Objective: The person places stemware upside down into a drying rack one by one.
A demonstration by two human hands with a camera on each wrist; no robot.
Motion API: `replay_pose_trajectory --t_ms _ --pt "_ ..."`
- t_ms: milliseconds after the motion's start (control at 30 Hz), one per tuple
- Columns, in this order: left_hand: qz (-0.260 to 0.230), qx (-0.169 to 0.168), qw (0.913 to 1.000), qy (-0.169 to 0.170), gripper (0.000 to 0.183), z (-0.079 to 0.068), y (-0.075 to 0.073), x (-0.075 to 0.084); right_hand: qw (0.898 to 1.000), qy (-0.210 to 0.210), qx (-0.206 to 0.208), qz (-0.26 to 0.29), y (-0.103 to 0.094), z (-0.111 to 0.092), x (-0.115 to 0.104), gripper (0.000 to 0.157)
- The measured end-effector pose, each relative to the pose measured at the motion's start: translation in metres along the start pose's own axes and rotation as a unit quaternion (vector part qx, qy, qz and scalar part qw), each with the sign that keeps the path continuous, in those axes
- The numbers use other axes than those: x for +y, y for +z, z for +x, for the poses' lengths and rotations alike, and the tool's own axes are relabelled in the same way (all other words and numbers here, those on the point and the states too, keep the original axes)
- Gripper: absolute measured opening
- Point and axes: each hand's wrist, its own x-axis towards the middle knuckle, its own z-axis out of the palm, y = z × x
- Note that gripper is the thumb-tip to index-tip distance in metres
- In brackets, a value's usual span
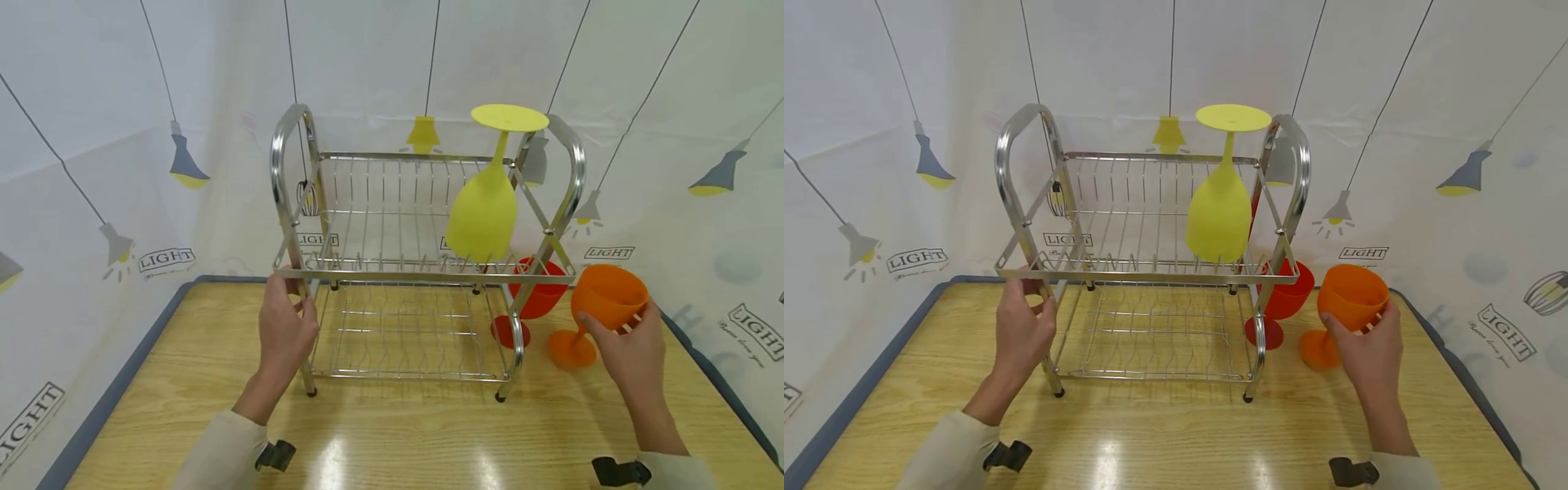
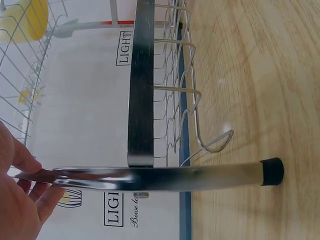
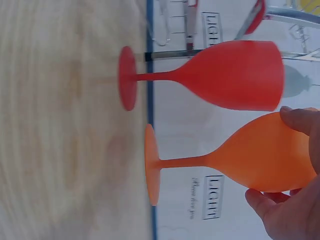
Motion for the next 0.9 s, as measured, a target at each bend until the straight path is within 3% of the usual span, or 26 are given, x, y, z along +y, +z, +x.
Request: replay_pose_trajectory --t_ms 400,633,900 --pt "-0.008 0.001 1.0000 -0.001 0.039 -0.001 0.000 0.001 0.999 -0.040 -0.004 0.006 -0.017 -0.021 -0.031 0.086" --pt "-0.009 0.003 0.9999 -0.004 0.034 -0.001 0.000 -0.001 0.995 -0.094 -0.017 0.025 -0.023 -0.034 -0.042 0.084" --pt "-0.006 0.010 0.9998 0.014 0.033 -0.002 0.000 -0.003 0.984 -0.146 -0.035 0.100 -0.027 -0.050 -0.050 0.076"
